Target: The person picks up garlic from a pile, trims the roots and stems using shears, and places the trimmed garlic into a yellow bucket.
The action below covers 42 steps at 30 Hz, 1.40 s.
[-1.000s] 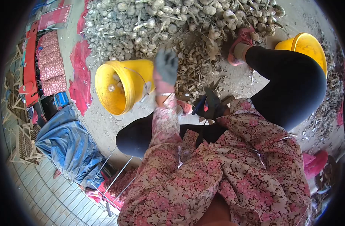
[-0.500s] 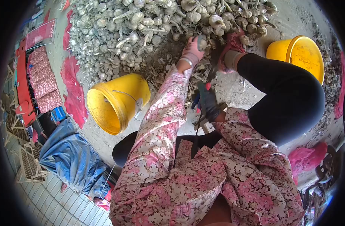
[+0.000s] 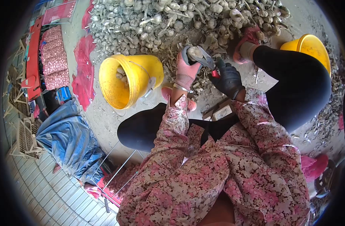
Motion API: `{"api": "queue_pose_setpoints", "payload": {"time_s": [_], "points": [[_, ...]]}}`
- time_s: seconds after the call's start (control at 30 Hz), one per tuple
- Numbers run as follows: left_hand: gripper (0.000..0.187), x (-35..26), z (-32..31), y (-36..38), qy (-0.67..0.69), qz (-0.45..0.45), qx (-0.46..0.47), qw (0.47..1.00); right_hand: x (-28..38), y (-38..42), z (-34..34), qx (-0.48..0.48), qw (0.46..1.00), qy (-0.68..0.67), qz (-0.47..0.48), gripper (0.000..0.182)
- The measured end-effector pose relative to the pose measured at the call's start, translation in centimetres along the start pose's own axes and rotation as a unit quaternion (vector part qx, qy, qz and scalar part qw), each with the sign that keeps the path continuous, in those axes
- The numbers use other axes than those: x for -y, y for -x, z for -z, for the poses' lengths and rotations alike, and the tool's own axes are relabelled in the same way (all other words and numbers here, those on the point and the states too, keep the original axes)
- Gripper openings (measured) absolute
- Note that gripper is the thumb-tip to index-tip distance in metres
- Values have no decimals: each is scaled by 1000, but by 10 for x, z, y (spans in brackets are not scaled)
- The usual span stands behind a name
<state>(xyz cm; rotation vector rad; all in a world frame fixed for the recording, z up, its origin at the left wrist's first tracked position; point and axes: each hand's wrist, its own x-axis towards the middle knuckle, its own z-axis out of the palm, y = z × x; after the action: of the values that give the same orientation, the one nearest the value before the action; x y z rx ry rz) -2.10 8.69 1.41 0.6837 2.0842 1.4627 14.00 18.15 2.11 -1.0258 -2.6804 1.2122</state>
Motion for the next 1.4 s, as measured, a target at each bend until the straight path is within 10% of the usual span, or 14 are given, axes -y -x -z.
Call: {"api": "queue_pose_setpoints", "payload": {"time_s": [0.4,0.53,0.6,0.67,0.7,0.77,0.93,1.1,1.3,1.4], "points": [[49,3,20,55,-24,77,23,997,-28,12,-47,95,995,-35,15,25],[55,2,8,70,-93,-38,131,986,-59,-4,-82,46,991,-56,114,22],[46,-18,8,68,317,153,112,929,-82,-6,-106,-9,992,-78,102,23],[39,-14,25,59,328,128,76,933,-54,4,-80,188,973,-126,-55,24],[37,7,34,49,486,145,75,858,-37,10,-75,199,876,-355,-258,27],[34,4,45,39,656,155,60,736,-23,19,-74,185,890,-359,-210,30],[38,-10,35,45,602,188,16,776,4,28,-59,75,893,-442,41,36],[44,-10,28,56,270,195,44,942,-2,27,-41,82,951,-288,78,29],[39,-50,69,51,183,192,-30,964,-22,13,-63,119,947,-280,-107,28],[42,-41,134,49,723,13,-114,682,-11,-10,-57,293,820,-428,-242,30]]}}
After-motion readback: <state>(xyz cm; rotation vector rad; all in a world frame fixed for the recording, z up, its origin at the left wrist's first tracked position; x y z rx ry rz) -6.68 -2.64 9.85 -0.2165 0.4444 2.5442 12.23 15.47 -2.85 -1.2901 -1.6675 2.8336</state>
